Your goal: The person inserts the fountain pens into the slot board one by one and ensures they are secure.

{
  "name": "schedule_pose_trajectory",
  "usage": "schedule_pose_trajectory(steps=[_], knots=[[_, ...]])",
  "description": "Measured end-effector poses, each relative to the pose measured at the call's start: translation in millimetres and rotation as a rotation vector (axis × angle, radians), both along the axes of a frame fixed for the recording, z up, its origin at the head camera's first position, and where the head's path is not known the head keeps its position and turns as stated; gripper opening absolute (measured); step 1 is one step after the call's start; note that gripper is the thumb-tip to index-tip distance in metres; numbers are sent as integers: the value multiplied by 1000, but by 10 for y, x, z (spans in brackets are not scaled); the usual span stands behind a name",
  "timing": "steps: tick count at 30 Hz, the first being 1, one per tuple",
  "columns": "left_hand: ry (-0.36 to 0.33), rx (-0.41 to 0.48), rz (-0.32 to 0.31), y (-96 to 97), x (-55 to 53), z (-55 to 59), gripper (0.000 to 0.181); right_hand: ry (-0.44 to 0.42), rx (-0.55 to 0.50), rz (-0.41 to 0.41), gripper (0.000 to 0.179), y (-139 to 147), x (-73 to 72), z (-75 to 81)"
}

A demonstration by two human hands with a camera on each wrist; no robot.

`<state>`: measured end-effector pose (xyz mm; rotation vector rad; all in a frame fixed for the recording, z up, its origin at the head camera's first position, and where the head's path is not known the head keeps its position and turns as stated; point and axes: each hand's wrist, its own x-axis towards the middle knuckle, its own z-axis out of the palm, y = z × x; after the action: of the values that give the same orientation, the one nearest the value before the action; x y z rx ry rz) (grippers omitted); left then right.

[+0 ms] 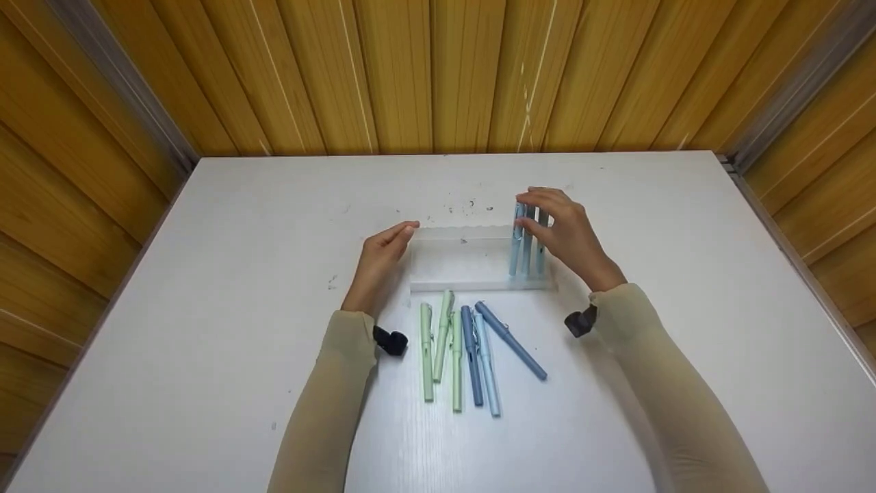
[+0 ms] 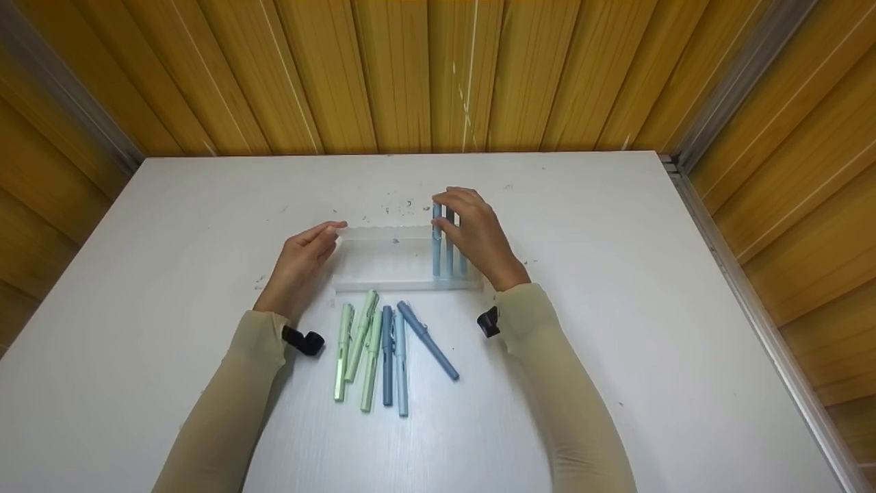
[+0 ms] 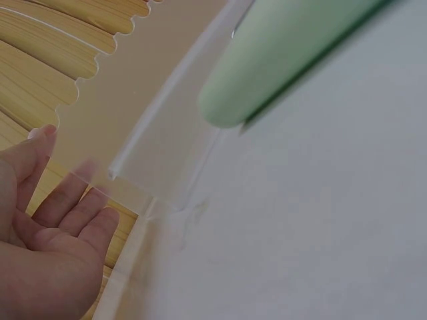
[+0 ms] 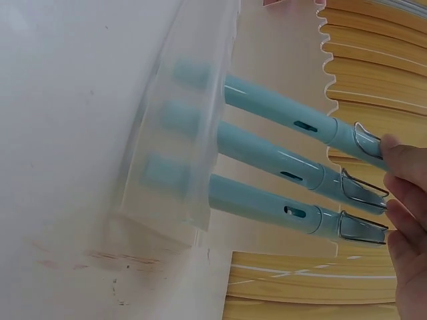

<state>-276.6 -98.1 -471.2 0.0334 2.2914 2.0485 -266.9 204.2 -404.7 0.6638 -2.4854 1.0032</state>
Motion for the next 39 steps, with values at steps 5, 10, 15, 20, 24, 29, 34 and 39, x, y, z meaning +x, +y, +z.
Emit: schedule_pose_trajectory(steps=[5, 10, 15, 20, 24, 29, 34, 39], knots=[[-7, -14, 3, 1, -6, -3, 35, -6, 8, 4, 38, 10, -31, -2], [-27, -13, 5, -4, -5, 3, 36, -30, 31, -13, 37, 6, -52, 2], [-20, 13, 5, -6, 5, 6, 36, -43, 45, -30, 37, -7, -71, 5], [-9, 16, 4, 1, 7, 3, 37, -57, 56, -48, 40, -21, -74, 8], [-9, 22, 0, 4, 4, 2, 37, -77, 73, -60, 42, -24, -77, 1], [-8, 29, -6, 3, 6, -3, 37, -111, 103, -76, 47, -29, -69, -13], [-13, 23, 0, -1, 12, -2, 37, -88, 109, -83, 50, -44, -45, -12], [-11, 11, 2, 3, 11, 1, 37, 0, 74, -67, 47, -71, 23, 4]])
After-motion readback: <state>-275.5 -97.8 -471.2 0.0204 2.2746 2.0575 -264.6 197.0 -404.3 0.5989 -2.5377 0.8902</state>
